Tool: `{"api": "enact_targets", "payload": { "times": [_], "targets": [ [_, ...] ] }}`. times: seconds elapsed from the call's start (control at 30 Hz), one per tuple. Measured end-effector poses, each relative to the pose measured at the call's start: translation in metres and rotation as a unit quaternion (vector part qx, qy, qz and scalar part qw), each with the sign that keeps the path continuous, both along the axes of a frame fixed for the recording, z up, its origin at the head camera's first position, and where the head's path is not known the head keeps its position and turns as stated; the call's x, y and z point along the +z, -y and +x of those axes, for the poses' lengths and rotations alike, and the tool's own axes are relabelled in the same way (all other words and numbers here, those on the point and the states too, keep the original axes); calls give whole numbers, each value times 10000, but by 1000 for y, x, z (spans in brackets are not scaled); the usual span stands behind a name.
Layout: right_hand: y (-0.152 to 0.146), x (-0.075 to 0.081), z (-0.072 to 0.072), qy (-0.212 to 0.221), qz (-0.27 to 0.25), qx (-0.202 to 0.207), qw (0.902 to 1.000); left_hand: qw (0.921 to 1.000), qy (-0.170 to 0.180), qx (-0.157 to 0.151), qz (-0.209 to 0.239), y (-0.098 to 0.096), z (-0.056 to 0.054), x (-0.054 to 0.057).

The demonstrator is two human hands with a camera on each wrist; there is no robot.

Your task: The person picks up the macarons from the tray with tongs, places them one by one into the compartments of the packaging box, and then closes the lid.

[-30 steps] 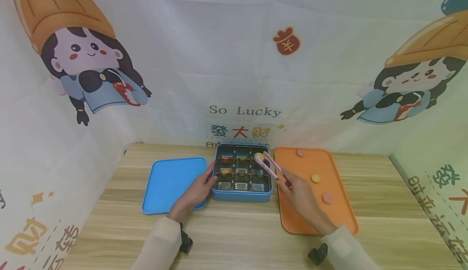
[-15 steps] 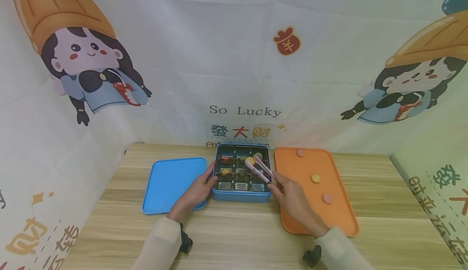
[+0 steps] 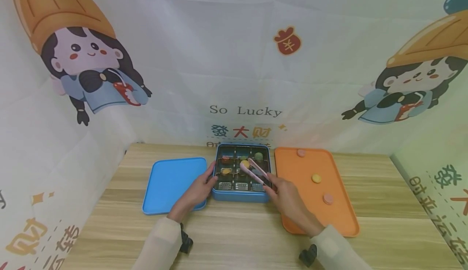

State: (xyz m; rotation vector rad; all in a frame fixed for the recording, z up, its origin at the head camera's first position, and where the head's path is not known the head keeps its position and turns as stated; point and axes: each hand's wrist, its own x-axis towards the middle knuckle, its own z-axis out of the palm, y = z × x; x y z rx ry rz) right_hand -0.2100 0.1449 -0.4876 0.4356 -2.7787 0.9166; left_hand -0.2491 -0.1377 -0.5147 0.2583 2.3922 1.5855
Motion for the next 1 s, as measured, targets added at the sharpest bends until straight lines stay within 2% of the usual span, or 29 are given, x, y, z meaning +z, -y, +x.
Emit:
{"api": "enact_targets", "payload": {
  "times": [0.5, 1.0],
  "targets": [
    [2, 0, -1, 233, -85, 64, 9997, 10000, -3, -31, 25, 1, 1, 2],
    [2, 1, 0, 39, -9, 92, 9999, 10000, -18, -9, 22, 0, 0, -2]
  ]
}}
